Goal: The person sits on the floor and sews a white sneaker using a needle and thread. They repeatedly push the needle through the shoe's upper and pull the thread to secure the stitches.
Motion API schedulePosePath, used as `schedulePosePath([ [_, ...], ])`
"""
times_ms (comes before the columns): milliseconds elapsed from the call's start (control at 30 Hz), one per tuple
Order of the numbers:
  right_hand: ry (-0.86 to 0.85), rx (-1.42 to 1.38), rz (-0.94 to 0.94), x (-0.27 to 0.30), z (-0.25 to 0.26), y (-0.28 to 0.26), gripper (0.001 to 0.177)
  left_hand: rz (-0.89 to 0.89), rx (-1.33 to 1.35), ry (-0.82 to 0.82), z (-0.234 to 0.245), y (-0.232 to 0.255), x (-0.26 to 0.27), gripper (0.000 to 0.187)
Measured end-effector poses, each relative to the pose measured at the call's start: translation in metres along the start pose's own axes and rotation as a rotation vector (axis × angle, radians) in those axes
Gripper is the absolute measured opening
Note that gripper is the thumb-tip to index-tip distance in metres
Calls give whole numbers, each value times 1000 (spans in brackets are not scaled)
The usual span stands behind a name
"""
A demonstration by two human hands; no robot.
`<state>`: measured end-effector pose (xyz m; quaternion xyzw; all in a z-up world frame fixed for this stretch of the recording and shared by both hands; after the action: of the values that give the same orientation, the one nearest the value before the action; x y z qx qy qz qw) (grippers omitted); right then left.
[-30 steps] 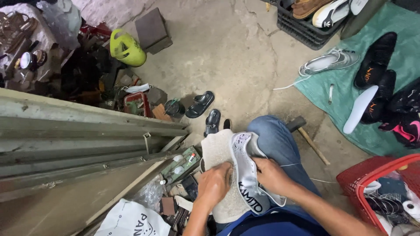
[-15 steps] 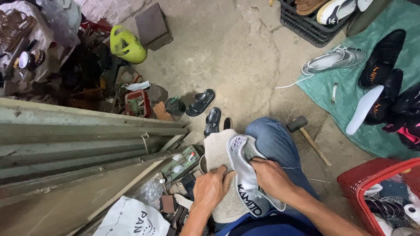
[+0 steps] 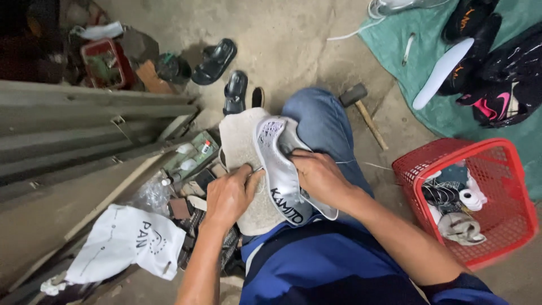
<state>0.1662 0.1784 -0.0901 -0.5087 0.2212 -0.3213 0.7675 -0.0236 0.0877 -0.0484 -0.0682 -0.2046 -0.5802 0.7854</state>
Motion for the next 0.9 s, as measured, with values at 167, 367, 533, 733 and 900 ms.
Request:
schedulePosePath([
  [167, -22, -10, 30, -4, 10, -19, 21, -60, 53, 47, 7, 1, -3, 40],
  [367, -55, -7, -3, -7, 12, -15, 21, -97, 96, 41, 12, 1, -7, 46],
  [533, -57, -35, -18, -8, 10, -17, 24, -83, -56, 162, 13, 1, -5, 51],
  [733, -13, -54, -26, -10, 18, -32, 27, -20, -124, 168, 4, -1, 0, 54],
  [900, -18, -20, -26, -6, 11, -15, 24, 8, 71, 51, 11, -5, 6, 50],
])
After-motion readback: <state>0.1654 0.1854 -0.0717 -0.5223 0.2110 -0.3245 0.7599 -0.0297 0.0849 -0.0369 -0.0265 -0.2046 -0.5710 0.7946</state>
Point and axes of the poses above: each hand's wrist, its own x-axis away from the middle knuckle, its own z-axis out of the back of the hand, y = z × x, the point moved 4 cm from there along -x, towards the middle knuckle, and after that the axes turned 7 degrees about -x, right-handed, at the moved point
